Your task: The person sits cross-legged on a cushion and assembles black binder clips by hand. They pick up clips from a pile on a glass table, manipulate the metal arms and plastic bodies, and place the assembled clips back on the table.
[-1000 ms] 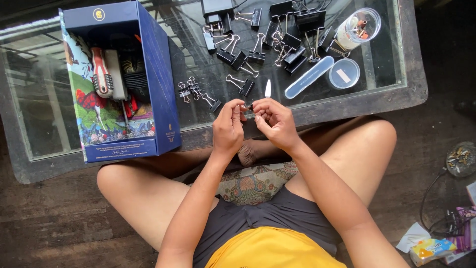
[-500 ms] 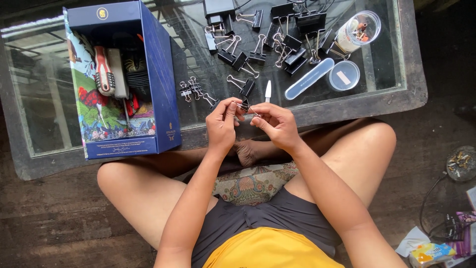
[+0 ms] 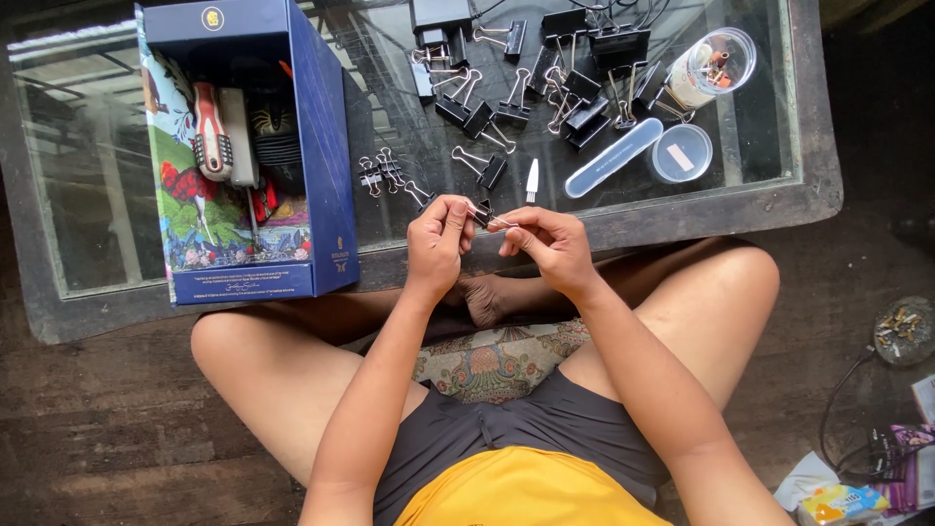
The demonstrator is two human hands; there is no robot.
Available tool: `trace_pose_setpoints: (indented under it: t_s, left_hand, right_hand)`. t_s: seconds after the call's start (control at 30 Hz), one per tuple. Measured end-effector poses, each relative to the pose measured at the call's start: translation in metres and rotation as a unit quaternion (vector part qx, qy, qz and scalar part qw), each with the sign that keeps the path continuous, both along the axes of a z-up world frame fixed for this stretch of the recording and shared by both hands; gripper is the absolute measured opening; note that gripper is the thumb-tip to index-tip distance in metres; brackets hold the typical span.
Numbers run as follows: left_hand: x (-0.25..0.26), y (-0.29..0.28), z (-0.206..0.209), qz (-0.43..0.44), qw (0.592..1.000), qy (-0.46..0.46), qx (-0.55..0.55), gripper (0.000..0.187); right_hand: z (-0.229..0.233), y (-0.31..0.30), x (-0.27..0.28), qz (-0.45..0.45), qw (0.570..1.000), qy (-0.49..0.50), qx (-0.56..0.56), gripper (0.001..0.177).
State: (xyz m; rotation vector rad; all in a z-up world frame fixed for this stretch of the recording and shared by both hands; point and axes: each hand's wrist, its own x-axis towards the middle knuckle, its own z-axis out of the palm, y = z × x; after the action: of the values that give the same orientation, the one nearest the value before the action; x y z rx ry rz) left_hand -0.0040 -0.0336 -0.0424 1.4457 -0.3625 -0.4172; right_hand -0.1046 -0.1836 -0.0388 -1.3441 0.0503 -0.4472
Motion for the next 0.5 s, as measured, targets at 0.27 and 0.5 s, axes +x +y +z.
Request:
trace_pose_setpoints:
  t_s: [0.27,0.5]
  left_hand:
    - [0.003,0.002,0.006,-0.054,0.998,-0.035,0.011,0.028]
    - [0.004,0.0,0.03,-0.099,0.989,-0.106,0.037,0.019]
  right_hand:
    - [0.006,-0.002,0.004,-0.005,0.999,-0.005,-0.034,0.008]
    - [-0.004,-0.003,0.001,-0.001,1.0,0.011,0.0,0.007]
